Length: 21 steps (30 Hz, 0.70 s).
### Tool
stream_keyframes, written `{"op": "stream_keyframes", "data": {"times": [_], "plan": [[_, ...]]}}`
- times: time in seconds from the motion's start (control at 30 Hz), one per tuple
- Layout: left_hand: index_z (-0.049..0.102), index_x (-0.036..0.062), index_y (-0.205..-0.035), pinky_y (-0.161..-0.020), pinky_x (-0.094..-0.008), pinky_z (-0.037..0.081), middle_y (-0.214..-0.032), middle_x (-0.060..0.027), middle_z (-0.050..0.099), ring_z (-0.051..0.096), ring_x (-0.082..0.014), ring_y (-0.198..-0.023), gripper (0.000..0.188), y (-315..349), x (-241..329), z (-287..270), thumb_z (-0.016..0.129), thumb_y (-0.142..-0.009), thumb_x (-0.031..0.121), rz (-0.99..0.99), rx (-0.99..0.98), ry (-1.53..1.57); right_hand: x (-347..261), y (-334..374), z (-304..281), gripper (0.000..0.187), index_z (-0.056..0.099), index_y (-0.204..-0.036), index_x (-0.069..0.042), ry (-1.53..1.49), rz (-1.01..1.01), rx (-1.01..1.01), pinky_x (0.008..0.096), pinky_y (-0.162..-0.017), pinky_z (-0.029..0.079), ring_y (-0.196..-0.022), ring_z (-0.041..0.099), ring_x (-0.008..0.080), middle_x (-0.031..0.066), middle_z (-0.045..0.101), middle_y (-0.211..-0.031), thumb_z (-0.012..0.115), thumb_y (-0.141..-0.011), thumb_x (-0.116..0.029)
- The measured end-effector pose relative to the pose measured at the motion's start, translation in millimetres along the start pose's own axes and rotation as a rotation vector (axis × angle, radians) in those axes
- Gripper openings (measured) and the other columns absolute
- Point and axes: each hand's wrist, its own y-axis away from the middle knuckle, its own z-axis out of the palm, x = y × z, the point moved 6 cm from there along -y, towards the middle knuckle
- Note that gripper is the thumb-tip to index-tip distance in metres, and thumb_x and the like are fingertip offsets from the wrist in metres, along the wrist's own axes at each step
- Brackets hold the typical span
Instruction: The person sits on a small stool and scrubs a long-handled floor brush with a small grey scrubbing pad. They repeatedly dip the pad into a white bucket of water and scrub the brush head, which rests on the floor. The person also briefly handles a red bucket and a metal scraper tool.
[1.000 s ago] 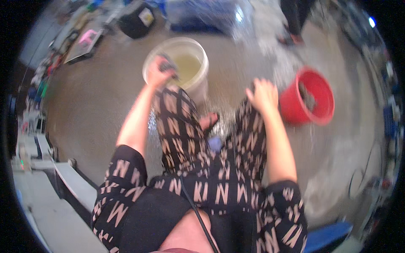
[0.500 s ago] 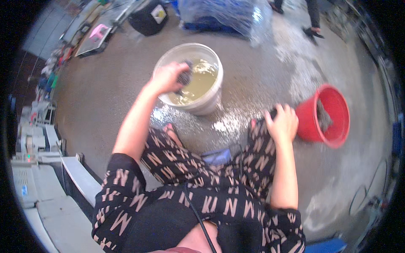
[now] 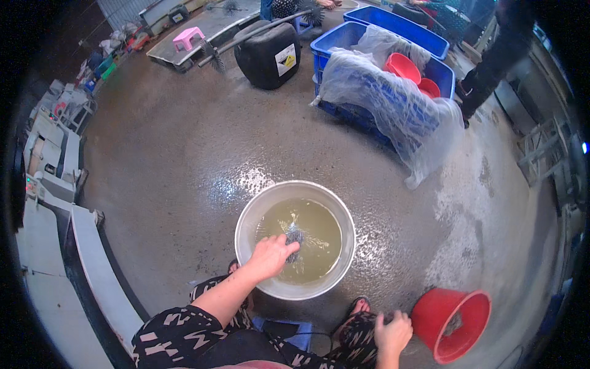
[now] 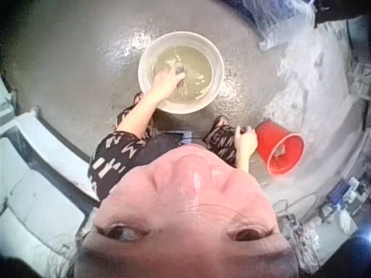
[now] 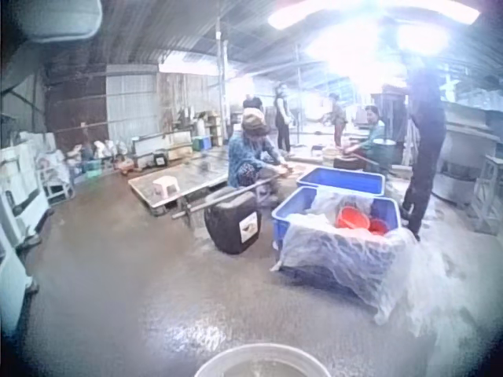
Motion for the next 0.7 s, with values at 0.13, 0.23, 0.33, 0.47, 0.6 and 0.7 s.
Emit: {"op": "stream_keyframes", "data": {"times": [0.13, 0.23, 0.33, 0.47, 0.6, 0.7], "plan": [[0.057, 0.0182, -0.105, -0.079, -0.0438, 0.048, -0.097, -0.0142, 0.056, 0.06, -0.0336, -0.093, 0.035, -18.0, -15.1, -5.9, 0.068, -0.073, 0.014, 0.006, 0.061, 0.2, -14.7, -7.4, 0.2, 0.033, 0.066, -0.084, -0.002, 0.015, 0.003, -0.127, 0.0453, -0.074, 0.049, -0.084, 0.062, 0.036, 0.0167, 0.063, -0.086, 0.068, -0.073, -0.033], [0.059, 0.0172, -0.103, -0.081, -0.0442, 0.047, -0.103, -0.0142, 0.058, 0.059, -0.0351, -0.096, 0.037, -7.1, -41.2, -28.9, 0.074, -0.069, 0.016, -0.159, 0.345, 0.493, -25.0, 2.7, 4.9, 0.034, 0.065, -0.086, -0.004, 0.022, -0.045, -0.258, 0.0452, -0.077, 0.05, -0.086, 0.063, 0.036, 0.0177, 0.062, -0.093, 0.068, -0.073, -0.034], [0.058, 0.011, -0.101, -0.084, -0.039, 0.047, -0.102, -0.0133, 0.061, 0.059, -0.0328, -0.097, 0.045, 57.3, -70.7, -84.5, 0.081, -0.063, 0.017, -0.538, 0.635, 0.812, -13.0, 39.4, 2.2, 0.049, 0.062, -0.106, -0.007, -0.187, -0.058, -0.356, 0.0424, -0.088, 0.047, -0.099, 0.058, 0.0363, 0.0161, 0.061, -0.1, 0.071, -0.07, -0.039], [0.056, 0.0052, -0.098, -0.085, -0.0348, 0.047, -0.096, -0.0107, 0.062, 0.06, -0.0247, -0.092, 0.048, 201.5, -144.1, -167.0, 0.084, -0.059, 0.015, -0.864, 0.83, 0.778, -28.5, 84.0, -57.0, 0.052, 0.06, -0.109, 0.002, -0.208, 0.147, -0.687, 0.0384, -0.07, 0.053, -0.072, 0.064, 0.0286, 0.0171, 0.064, -0.083, 0.074, -0.071, -0.03], [0.058, 0.0091, -0.1, -0.086, -0.0377, 0.047, -0.102, -0.0117, 0.063, 0.059, -0.0311, -0.099, 0.049, 365.5, -240.4, -236.5, 0.083, -0.058, 0.015, -1.036, 0.614, 0.612, -76.7, 57.9, -82.3, 0.026, 0.063, -0.09, 0.006, -0.519, 0.231, -0.699, 0.0361, -0.044, 0.049, -0.053, 0.06, 0.0213, 0.0122, 0.063, -0.071, 0.068, -0.077, -0.016], [0.053, 0.0133, -0.104, -0.083, -0.0408, 0.047, -0.101, -0.0129, 0.062, 0.059, -0.0305, -0.097, 0.056, 502.1, -292.1, -262.6, 0.084, -0.058, 0.015, -1.457, 0.512, 0.58, -179.3, 12.2, -135.4, 0.029, 0.066, -0.091, 0.004, -0.502, -0.121, -0.479, 0.0335, -0.054, 0.051, -0.06, 0.064, 0.0209, 0.0115, 0.065, -0.068, 0.066, -0.077, -0.021]]}}
